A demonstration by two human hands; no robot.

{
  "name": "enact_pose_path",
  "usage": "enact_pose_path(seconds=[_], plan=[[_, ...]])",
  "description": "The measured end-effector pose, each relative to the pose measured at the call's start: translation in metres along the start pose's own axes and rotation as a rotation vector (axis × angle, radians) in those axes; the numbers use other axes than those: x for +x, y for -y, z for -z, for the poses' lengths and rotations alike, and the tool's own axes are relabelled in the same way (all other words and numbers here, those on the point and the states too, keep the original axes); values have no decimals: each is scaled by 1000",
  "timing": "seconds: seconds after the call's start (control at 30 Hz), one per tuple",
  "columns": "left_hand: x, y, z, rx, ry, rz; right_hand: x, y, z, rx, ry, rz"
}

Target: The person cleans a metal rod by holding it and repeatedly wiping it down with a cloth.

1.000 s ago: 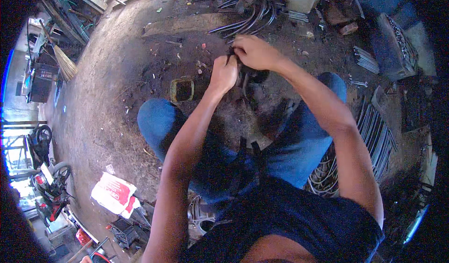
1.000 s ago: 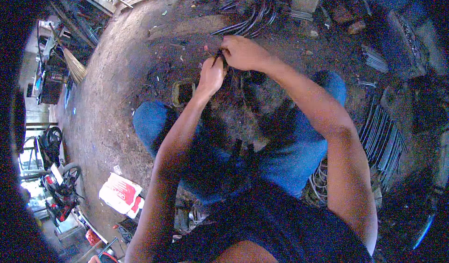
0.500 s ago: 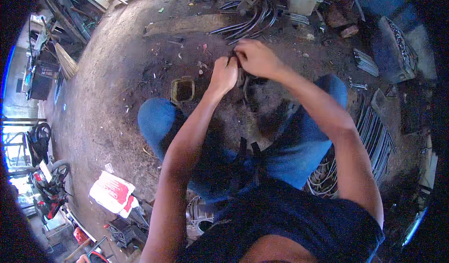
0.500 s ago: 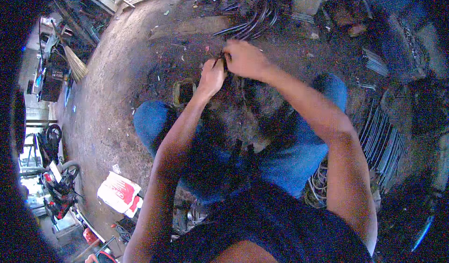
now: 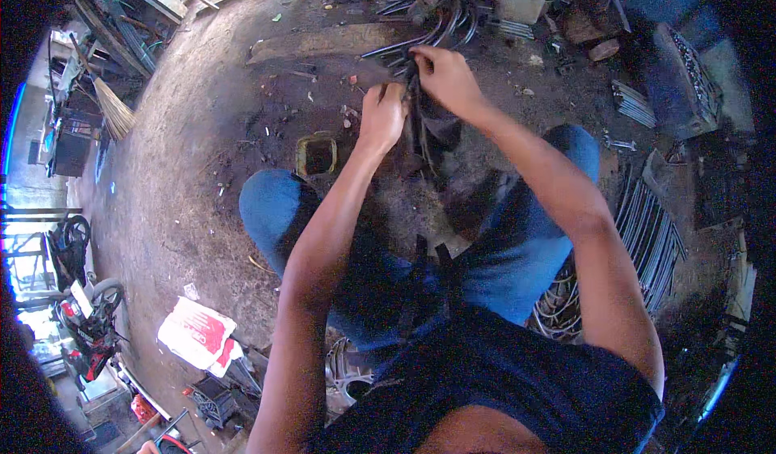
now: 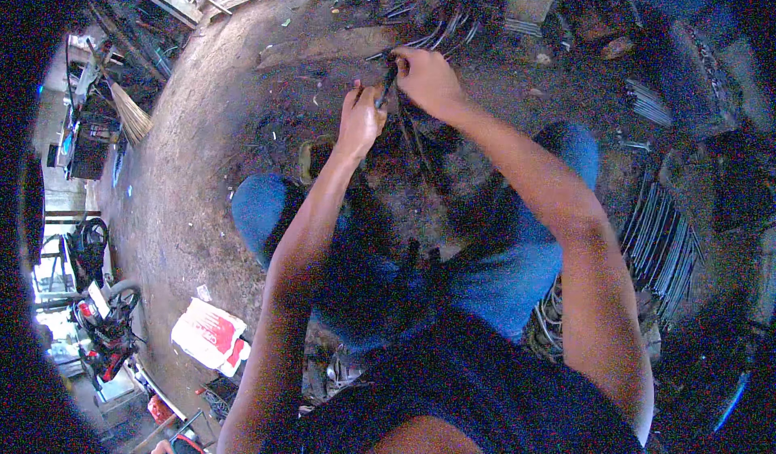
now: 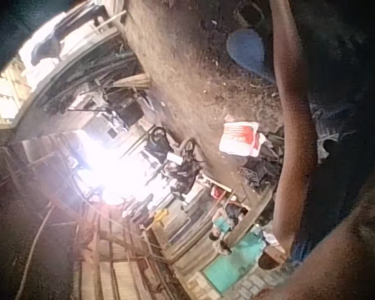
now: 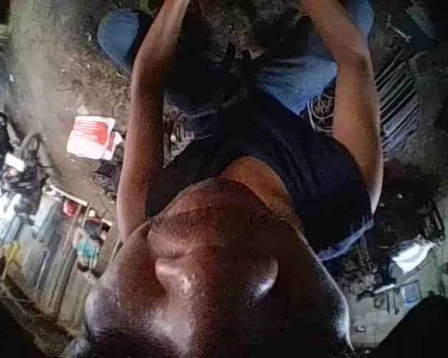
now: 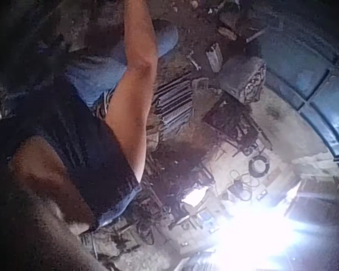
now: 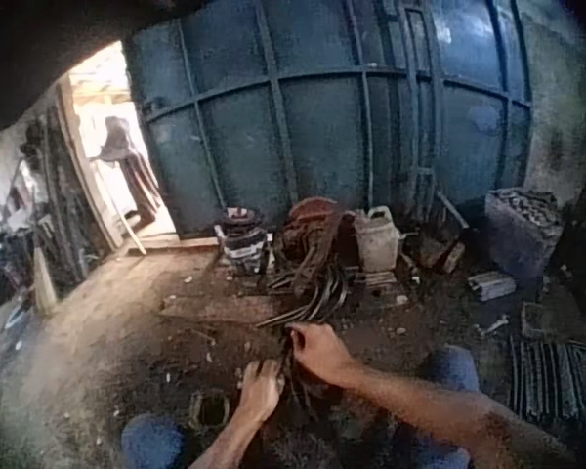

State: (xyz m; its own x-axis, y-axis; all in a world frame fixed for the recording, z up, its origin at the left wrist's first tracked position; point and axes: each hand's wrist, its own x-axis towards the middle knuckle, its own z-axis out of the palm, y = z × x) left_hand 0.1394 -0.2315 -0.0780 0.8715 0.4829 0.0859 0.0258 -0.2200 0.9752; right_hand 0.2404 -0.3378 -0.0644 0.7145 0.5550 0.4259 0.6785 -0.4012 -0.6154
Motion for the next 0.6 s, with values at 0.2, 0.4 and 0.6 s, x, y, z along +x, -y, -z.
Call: enact_pose_path(seconds=[0.2,0.4,0.6], plan=[[6,17,9,29,16,-253,-9,9,-8,88,-56,93],[2,8,10,-140,34,181,-27,23,-14,153,-73,249],[3,14,4,-110,-91,-15,-22,23,-12,137,17,127]])
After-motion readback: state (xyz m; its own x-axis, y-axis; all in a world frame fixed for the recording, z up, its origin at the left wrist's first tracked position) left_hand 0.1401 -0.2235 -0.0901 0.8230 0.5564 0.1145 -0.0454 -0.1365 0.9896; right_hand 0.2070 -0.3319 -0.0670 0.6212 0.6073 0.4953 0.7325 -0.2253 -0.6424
